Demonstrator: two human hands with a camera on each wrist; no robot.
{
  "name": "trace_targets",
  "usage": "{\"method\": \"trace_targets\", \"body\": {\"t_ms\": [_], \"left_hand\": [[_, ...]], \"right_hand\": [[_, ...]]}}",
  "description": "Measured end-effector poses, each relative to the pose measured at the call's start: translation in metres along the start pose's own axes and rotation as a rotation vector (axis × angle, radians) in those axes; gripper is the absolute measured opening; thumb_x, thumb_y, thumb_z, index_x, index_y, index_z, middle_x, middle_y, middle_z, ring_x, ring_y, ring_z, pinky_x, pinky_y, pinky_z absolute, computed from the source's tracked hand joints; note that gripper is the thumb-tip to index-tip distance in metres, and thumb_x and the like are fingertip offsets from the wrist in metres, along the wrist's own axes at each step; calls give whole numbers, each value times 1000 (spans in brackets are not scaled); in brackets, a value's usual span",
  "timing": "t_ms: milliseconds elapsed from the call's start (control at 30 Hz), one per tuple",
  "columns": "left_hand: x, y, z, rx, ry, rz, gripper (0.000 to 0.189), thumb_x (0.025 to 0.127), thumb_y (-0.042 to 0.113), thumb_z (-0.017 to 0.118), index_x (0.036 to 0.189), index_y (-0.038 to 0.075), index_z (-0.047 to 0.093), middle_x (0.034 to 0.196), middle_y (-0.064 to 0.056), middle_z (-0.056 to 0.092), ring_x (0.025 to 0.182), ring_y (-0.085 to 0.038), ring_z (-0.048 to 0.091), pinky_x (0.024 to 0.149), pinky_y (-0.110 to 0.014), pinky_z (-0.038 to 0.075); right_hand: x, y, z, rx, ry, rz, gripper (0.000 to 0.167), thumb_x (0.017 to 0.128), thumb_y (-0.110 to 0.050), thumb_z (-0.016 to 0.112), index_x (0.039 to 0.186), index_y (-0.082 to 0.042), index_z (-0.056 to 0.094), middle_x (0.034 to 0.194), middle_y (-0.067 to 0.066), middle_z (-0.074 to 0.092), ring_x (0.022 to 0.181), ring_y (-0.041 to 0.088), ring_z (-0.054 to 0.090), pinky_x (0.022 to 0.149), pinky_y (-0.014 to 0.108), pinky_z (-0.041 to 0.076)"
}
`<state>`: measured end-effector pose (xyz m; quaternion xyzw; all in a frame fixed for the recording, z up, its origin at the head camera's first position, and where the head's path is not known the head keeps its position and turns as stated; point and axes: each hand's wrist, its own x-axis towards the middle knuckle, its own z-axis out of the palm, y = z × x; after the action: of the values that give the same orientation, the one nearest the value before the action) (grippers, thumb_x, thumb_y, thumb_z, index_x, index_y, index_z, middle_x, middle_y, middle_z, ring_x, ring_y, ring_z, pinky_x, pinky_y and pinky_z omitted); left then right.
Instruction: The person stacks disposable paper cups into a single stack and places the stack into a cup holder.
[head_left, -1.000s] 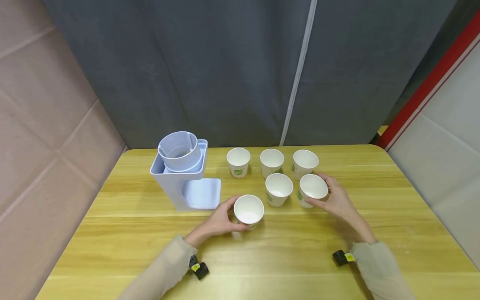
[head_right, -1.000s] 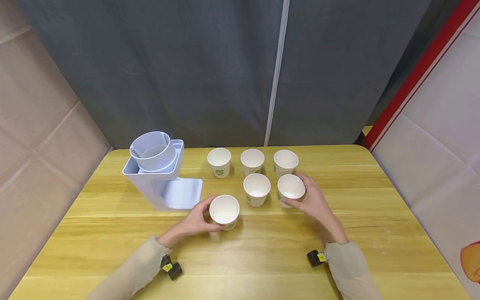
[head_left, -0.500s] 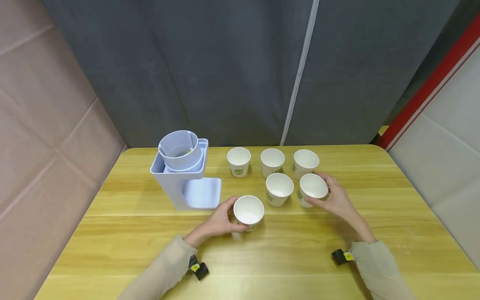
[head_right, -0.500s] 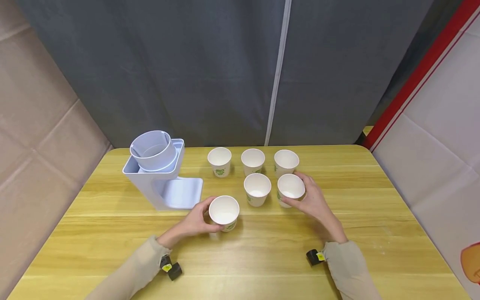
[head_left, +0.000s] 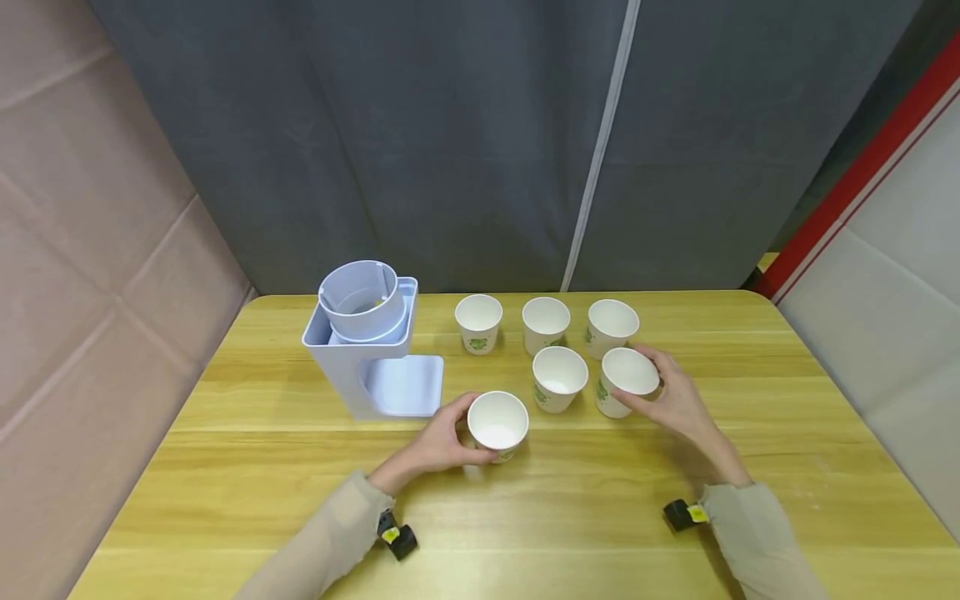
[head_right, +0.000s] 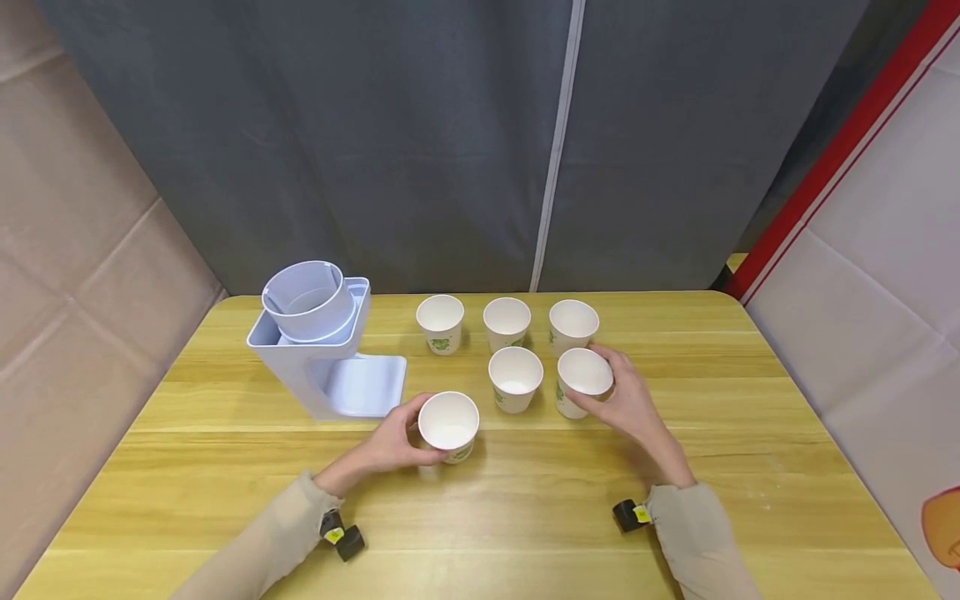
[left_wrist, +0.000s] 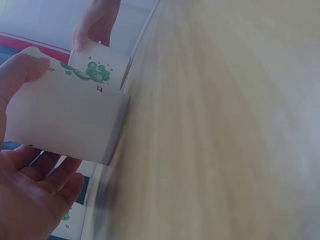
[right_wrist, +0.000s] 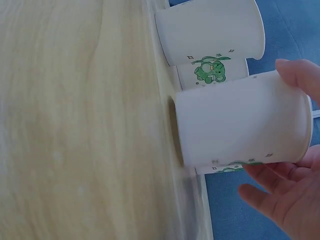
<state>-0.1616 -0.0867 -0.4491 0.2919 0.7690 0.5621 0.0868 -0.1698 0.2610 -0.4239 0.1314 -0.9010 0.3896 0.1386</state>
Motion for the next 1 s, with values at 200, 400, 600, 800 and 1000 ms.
{"method": "trace_targets", "body": {"t_ms": [200, 400, 600, 800, 1000], "left_hand": [[0, -1, 1, 15, 0, 4, 68, 64, 6, 84, 123, -2, 52, 118, -14, 60, 109, -26, 55, 99, -39, 40], [-1, 0, 1, 34, 4, -1, 69, 63, 3, 84, 124, -3, 51, 118, -15, 60, 109, -26, 55, 99, -39, 40], [-3, 19, 0, 45, 4, -6, 68, 63, -2, 82, 123, -9, 50, 117, -20, 59, 109, -31, 55, 98, -40, 39], [-4, 32, -3, 48, 3, 2, 66, 63, -2, 81, 121, -10, 51, 116, -21, 59, 108, -31, 55, 98, -41, 40], [-3, 22, -2, 38, 8, 0, 67, 63, 0, 83, 122, -7, 51, 117, -19, 60, 108, -30, 55, 98, -42, 39]], "right_hand": [[-1, 0, -1, -11, 37, -55, 70, 66, -4, 81, 125, 10, 47, 114, 25, 53, 101, 35, 51, 78, 19, 38], [-2, 0, 0, -5, 36, -49, 71, 65, -4, 82, 124, 10, 47, 115, 24, 52, 103, 36, 50, 80, 23, 39], [-3, -1, -1, 13, 36, -49, 71, 62, -1, 83, 122, 11, 47, 112, 24, 52, 100, 35, 51, 79, 18, 37], [-2, -9, -8, 24, 23, -19, 71, 64, -1, 83, 122, 8, 45, 113, 23, 49, 100, 35, 51, 78, 18, 38], [1, -22, -15, 20, 25, -19, 71, 63, -2, 83, 122, 8, 46, 113, 23, 49, 100, 35, 50, 79, 22, 39]]}}
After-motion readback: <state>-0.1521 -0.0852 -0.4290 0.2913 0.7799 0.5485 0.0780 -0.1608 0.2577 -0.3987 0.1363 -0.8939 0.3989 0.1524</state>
